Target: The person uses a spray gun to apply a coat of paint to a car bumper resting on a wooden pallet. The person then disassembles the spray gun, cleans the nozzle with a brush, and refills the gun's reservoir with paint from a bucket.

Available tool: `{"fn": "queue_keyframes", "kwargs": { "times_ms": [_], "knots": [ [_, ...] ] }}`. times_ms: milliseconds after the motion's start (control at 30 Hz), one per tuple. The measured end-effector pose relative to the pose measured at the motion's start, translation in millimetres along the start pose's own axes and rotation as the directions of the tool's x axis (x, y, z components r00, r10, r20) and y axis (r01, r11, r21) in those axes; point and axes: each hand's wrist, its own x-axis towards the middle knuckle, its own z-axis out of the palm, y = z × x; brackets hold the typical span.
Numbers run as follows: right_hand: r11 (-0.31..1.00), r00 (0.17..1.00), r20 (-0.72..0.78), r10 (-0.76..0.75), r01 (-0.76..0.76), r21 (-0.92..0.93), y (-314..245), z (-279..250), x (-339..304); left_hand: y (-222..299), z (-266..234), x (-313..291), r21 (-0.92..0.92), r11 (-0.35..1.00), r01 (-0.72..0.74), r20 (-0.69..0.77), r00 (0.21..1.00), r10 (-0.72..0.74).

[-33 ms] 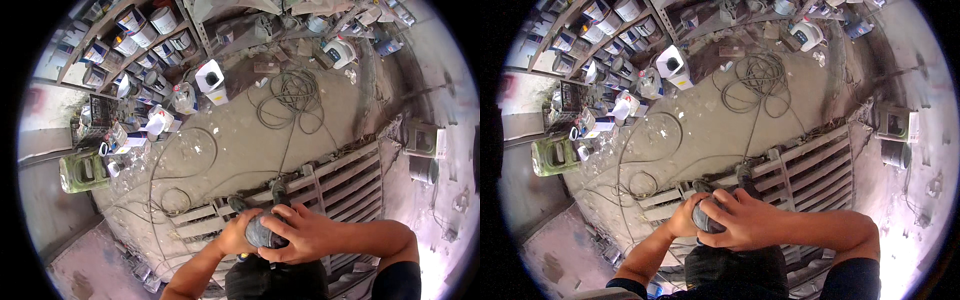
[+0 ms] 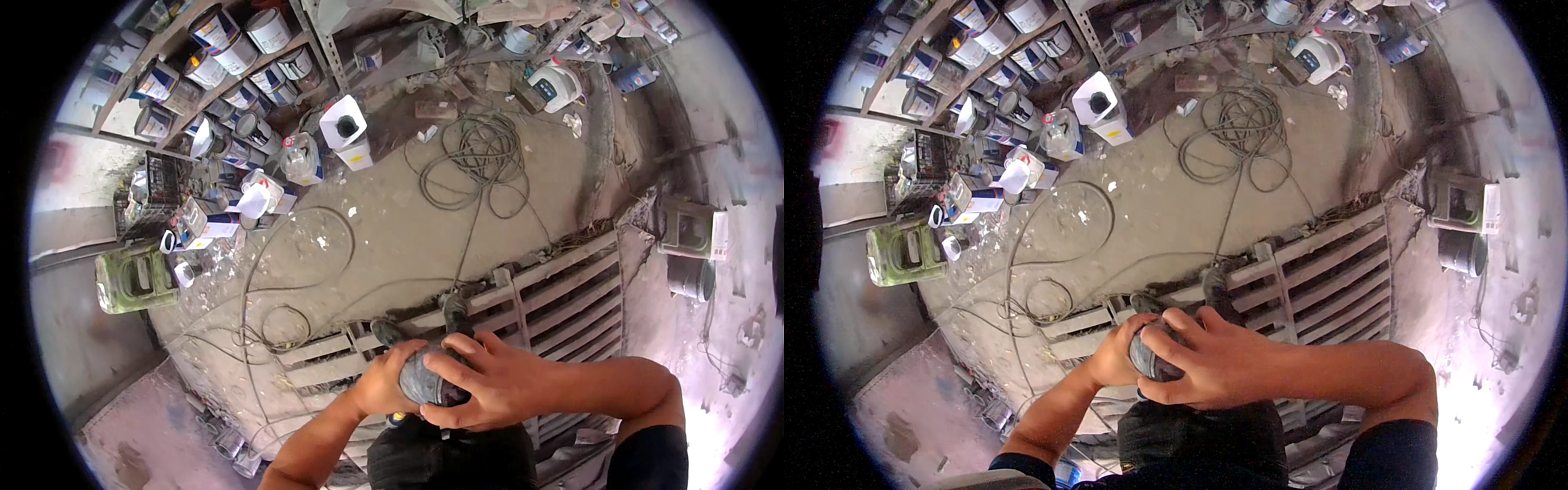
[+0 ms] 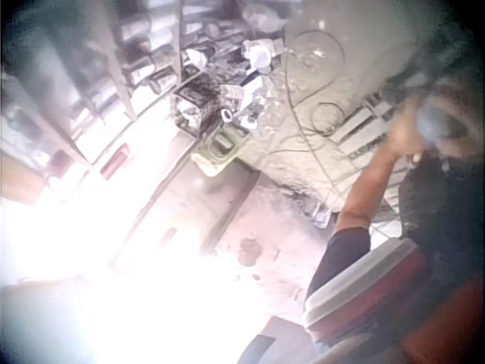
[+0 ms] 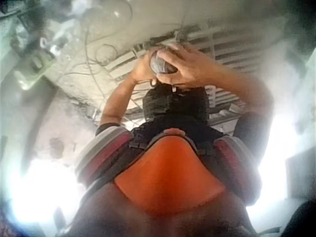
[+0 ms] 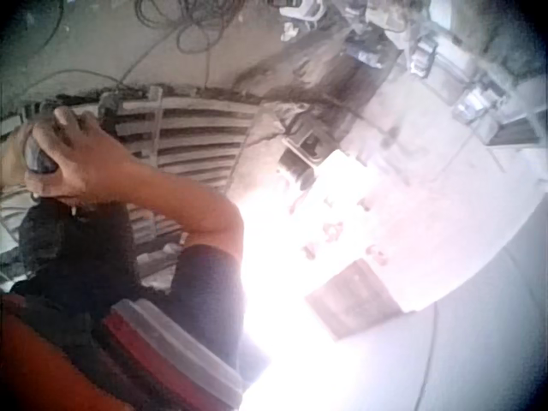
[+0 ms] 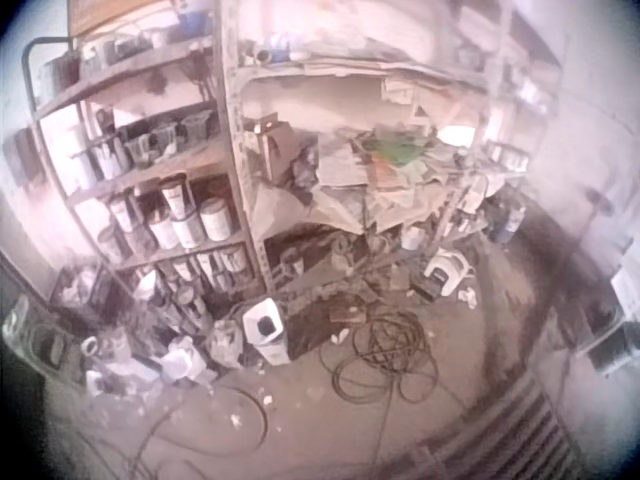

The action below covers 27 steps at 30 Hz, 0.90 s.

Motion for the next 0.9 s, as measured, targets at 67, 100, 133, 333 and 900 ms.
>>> {"fn": "queue_keyframes", "kwargs": {
  "times_ms": [67, 100, 133, 333, 900],
  "knots": [
    [1.000, 0.998, 0.052, -0.020, 0.020, -0.002, 0, 1, 6, 1, -4, -2, 0.009, 1.000, -0.022, -0.011, 1.000, 0.022],
    [1.000, 0.998, 0.061, -0.015, 0.014, 0.007, 0, 2, 7, 2, -6, -3, 0.014, 0.999, -0.034, -0.017, 0.999, 0.034],
    [1.000, 0.997, 0.071, -0.009, 0.008, 0.014, 0, 4, 7, -1, -5, -4, -0.007, 0.999, -0.031, -0.011, 0.999, 0.031],
    [0.904, 0.905, -0.094, 0.414, -0.397, 0.157, -21, 36, 9, -5, -13, -16, 0.069, 0.996, 0.055, -0.095, 0.994, -0.049],
    [0.890, 0.866, -0.207, 0.455, -0.444, 0.103, -52, 18, 8, 6, -13, -14, 0.063, 0.985, -0.159, -0.056, 0.985, 0.163]
  ]
}}
